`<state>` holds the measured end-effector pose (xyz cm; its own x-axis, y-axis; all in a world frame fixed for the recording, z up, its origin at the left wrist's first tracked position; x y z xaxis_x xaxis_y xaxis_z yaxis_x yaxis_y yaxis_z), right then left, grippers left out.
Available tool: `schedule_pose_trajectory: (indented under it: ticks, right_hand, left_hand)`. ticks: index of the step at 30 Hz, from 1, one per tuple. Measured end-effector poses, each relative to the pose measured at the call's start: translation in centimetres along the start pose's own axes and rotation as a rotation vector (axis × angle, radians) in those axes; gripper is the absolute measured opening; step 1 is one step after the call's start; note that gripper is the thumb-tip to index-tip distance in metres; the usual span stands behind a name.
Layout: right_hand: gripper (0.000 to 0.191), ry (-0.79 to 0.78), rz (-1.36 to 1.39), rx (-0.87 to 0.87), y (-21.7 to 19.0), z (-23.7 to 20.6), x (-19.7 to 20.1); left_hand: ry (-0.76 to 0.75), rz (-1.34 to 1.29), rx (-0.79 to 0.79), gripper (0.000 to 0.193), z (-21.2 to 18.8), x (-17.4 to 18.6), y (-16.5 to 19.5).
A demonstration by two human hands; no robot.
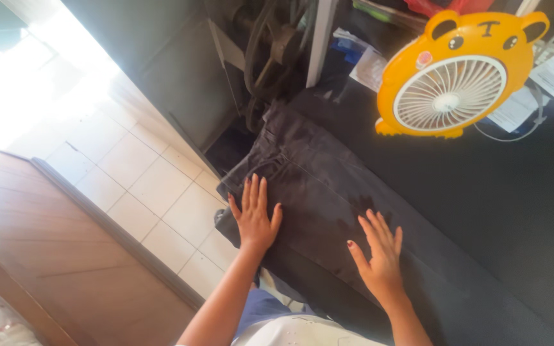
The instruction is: The person folds a pair of dark trousers on a black table. They smooth the fabric, align the legs, fold the pants in half lengthwise, then fold them into a compact rectangle. A second person is visible ironing a t-shirt nearby.
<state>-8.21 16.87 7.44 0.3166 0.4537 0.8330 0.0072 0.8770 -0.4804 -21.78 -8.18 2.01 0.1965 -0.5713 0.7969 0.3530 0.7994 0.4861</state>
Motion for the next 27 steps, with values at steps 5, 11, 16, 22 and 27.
schedule_pose_trajectory:
  ticks: [5,11,16,22,27]
  right_hand:
    - [0.056,0.049,-0.005,0.048,-4.6,4.3,-3.4]
    - [0.062,0.129,-0.356,0.038,-7.9,8.4,-9.7]
    - [0.062,0.0,-0.378,-0.037,-6.7,8.9,-11.8]
    - [0.068,0.028,-0.345,-0.223,-7.0,8.7,-13.4]
    - [0.067,0.052,-0.361,-0.347,-7.4,9.2,-13.8]
  left_hand:
    - [-0.027,-0.043,-0.057,0.074,0.5,0.7,-0.9]
    - [-0.171,-0.108,-0.294,0.072,1.3,3.5,-2.6]
    - [-0.269,-0.177,-0.327,0.07,3.8,5.0,-2.4]
    - [-0.384,-0.337,-0.495,0.065,8.6,1.9,0.9]
    - [-0.321,-0.201,-0.528,0.077,16.2,-3.9,2.0]
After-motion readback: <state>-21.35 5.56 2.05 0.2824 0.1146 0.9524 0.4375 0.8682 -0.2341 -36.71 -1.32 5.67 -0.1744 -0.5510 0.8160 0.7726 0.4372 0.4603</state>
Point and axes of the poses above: each hand's wrist, its own z-axis towards the middle knuckle, its own x-axis out of the back of the hand, y = z × x, the point moved 4 cm from there along z, towards the middle knuckle, and after that the axes turned 5 degrees about -z, right-handed, at the moved point
